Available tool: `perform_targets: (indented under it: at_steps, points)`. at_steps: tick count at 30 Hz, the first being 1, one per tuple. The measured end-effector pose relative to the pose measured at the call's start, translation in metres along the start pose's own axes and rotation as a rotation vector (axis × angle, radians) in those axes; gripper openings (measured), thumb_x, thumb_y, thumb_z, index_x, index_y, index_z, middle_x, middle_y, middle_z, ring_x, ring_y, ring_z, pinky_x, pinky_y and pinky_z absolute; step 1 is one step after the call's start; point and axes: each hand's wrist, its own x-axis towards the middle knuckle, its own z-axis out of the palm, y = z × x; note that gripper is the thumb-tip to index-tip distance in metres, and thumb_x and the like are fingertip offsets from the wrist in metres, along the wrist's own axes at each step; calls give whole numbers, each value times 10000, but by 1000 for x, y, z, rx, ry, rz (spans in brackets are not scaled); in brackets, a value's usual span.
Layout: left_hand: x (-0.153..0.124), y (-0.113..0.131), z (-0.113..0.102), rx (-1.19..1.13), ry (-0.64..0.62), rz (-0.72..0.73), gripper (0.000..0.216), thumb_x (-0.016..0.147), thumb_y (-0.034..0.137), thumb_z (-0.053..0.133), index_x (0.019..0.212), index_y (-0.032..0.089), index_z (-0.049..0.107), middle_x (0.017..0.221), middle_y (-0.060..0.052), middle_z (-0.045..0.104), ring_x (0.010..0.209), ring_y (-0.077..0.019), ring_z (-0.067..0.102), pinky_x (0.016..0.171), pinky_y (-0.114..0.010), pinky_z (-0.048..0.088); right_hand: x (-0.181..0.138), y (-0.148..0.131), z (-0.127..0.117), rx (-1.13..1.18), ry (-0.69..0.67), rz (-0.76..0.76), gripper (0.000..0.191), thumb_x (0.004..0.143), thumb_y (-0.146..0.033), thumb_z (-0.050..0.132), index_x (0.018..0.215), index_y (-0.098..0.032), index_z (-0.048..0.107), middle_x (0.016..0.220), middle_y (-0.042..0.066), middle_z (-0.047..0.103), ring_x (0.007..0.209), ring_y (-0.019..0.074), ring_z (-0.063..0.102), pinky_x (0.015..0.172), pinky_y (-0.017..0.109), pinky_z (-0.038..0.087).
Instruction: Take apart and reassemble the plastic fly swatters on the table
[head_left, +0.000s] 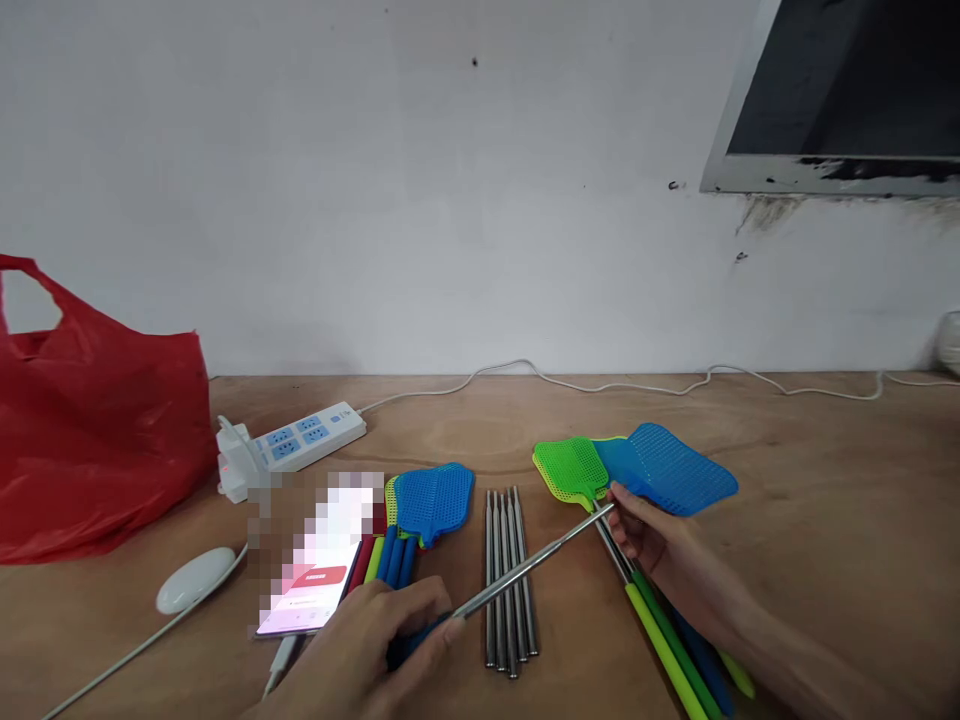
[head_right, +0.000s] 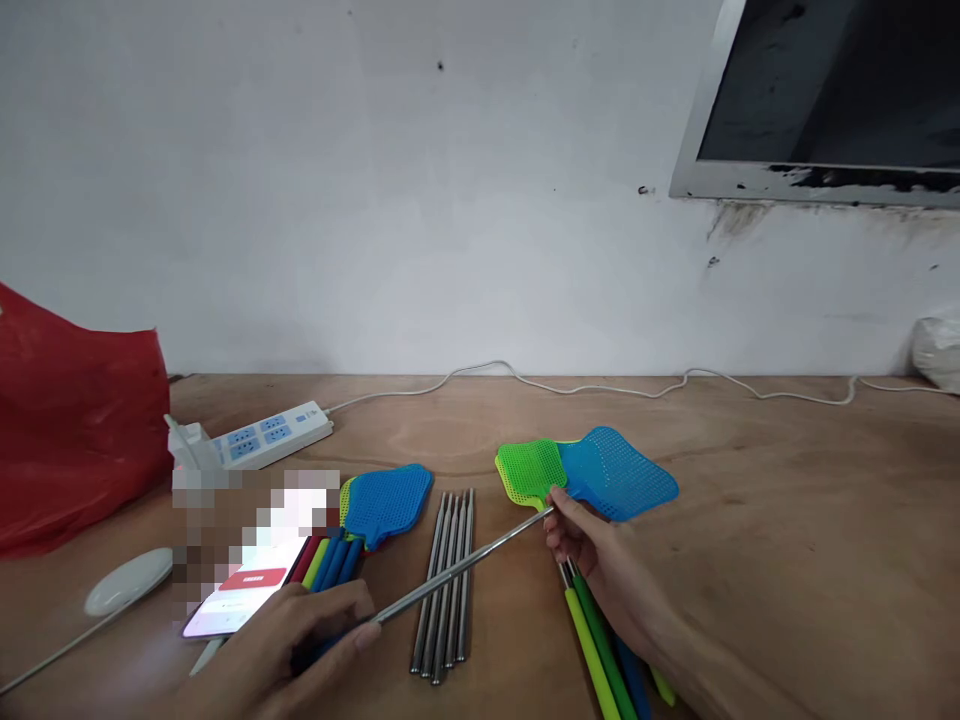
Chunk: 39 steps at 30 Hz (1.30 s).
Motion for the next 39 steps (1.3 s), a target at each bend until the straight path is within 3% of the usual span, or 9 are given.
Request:
perform_targets:
  at_steps: [7, 12, 20, 25, 28, 34, 37, 39]
  points:
    - [-7, 4, -15, -52, 197, 60, 357, 995, 490, 388, 893, 294, 668, 870, 35, 729, 753, -176, 643, 681, -252, 451, 4, -5, -16, 155, 49, 75, 352, 680, -497, 795, 763, -158, 747, 596, 19, 613, 517, 122, 531, 449, 211, 474]
    - [-4, -1, -12, -28, 168, 69, 359, 1016, 436, 344, 940, 288, 661, 876, 15, 729, 773, -201, 653, 708, -279, 450, -4, 11, 2, 28, 72, -3, 414, 631, -537, 832, 786, -170, 723, 512, -41, 523, 428, 73, 429, 381, 167, 377]
    - [18, 10, 0, -39, 19, 79, 366, 1032, 406, 324, 931, 231, 629, 869, -30, 696, 797, -223, 627, 703, -304, 418, -18, 42, 40, -93, -60, 14, 585, 640, -719, 732, 788, -156, 681, 429, -32, 531, 332, 98, 424, 310, 203, 333]
    - [20, 9, 5, -110, 82, 88, 404, 1030, 473, 292, 938, 244, 612, 912, -22, 693, 833, -218, 627, 751, -319, 431, -23, 38, 49, -31, -136, -8, 545, 659, -678, 758, 800, -155, 700, 495, -18, 573, 403, 100, 484, 365, 202, 378]
    - [18, 8, 8, -150, 61, 97, 438, 1030, 511, 266, 921, 246, 597, 911, -19, 684, 846, -210, 626, 772, -319, 436, -28, 37, 56, -44, -188, 5, 497, 638, -611, 818, 816, -160, 711, 571, 6, 623, 492, 127, 556, 404, 210, 408]
    - [15, 13, 8, -240, 16, 0, 467, 1010, 567, 260, 928, 241, 585, 910, -29, 641, 893, -232, 589, 832, -360, 419, -25, 41, 57, -58, -181, 4, 463, 628, -568, 849, 782, -151, 719, 583, 6, 623, 512, 116, 543, 439, 213, 395]
    - [18, 14, 1, -545, -104, -127, 458, 955, 655, 372, 860, 239, 536, 801, 7, 574, 748, -168, 535, 704, -271, 440, -22, 43, 53, -32, -162, 19, 426, 651, -532, 851, 770, -148, 712, 575, -4, 607, 501, 101, 516, 437, 204, 371]
    - [22, 13, -5, -874, -313, -304, 501, 877, 730, 461, 784, 238, 458, 592, 68, 412, 488, -110, 328, 448, -188, 298, -21, 43, 52, -17, -154, 38, 429, 649, -529, 854, 763, -142, 707, 561, -11, 590, 482, 92, 494, 425, 200, 349]
